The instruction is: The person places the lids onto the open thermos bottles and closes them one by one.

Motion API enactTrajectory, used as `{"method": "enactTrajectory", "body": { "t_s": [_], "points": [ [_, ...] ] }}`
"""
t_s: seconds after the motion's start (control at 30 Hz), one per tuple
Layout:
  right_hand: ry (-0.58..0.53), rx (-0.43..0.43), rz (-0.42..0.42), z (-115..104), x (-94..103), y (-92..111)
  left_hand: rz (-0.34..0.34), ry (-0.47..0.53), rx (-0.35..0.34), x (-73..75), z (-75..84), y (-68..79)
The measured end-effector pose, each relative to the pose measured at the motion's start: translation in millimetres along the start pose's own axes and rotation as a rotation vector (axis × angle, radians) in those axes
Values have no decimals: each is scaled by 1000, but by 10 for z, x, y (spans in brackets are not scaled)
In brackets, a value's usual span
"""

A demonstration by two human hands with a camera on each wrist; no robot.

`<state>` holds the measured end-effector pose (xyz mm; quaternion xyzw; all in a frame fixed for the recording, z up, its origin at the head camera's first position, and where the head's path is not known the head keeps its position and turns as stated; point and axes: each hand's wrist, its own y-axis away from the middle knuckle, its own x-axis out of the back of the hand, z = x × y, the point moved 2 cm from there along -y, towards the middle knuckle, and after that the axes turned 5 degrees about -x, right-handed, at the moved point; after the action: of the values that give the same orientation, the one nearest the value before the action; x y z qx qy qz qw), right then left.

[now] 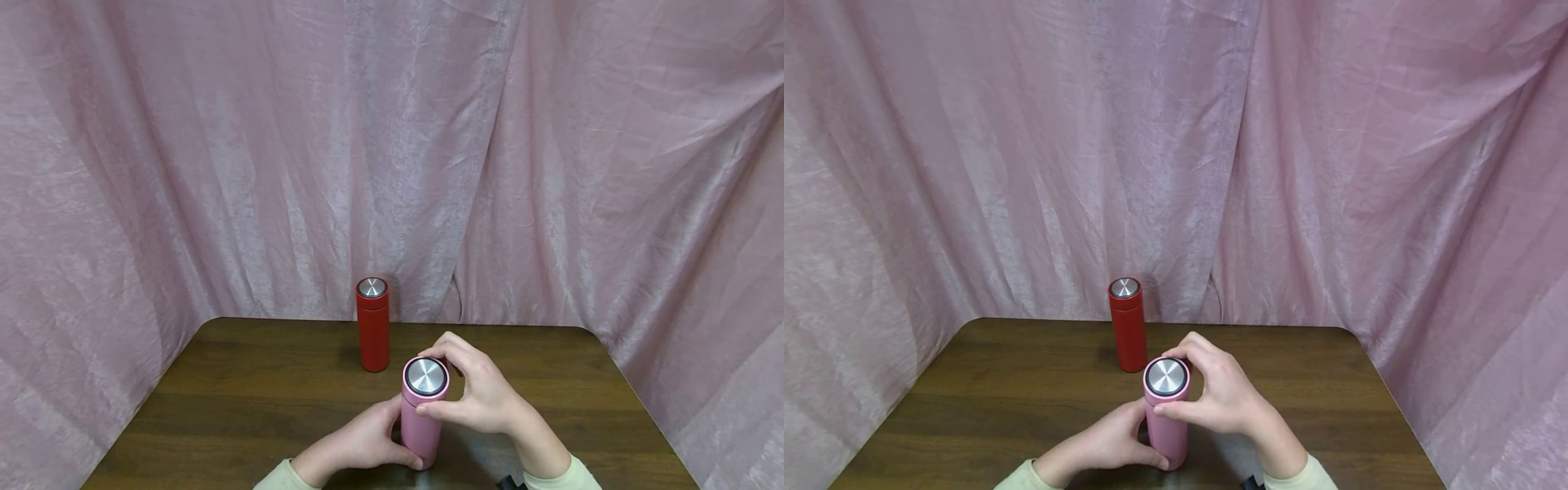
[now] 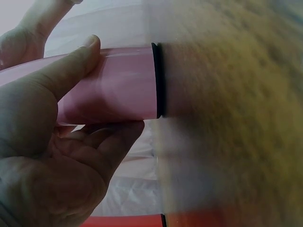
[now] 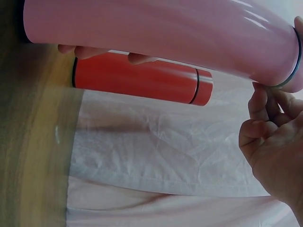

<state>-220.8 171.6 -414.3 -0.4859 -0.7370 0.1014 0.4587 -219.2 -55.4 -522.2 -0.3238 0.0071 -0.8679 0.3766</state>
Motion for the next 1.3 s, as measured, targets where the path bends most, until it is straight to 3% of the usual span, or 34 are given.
{"method": "enactTrajectory", "body": {
  "t_s": [0.27,0.53,0.9,1.3],
  "points": [
    [11,-31,8,10,-9,4,14,10,13,-2,6,4],
    [-66,-40,-38,7,-14,-10,9,0,10,7,6,3],
    [-179,57,-142,80,-8,3,-3,-5,8,17,-10,5],
    [-215,70,-121,118,-57,-9,-2,-10,16,21,-12,5]
  ]
}}
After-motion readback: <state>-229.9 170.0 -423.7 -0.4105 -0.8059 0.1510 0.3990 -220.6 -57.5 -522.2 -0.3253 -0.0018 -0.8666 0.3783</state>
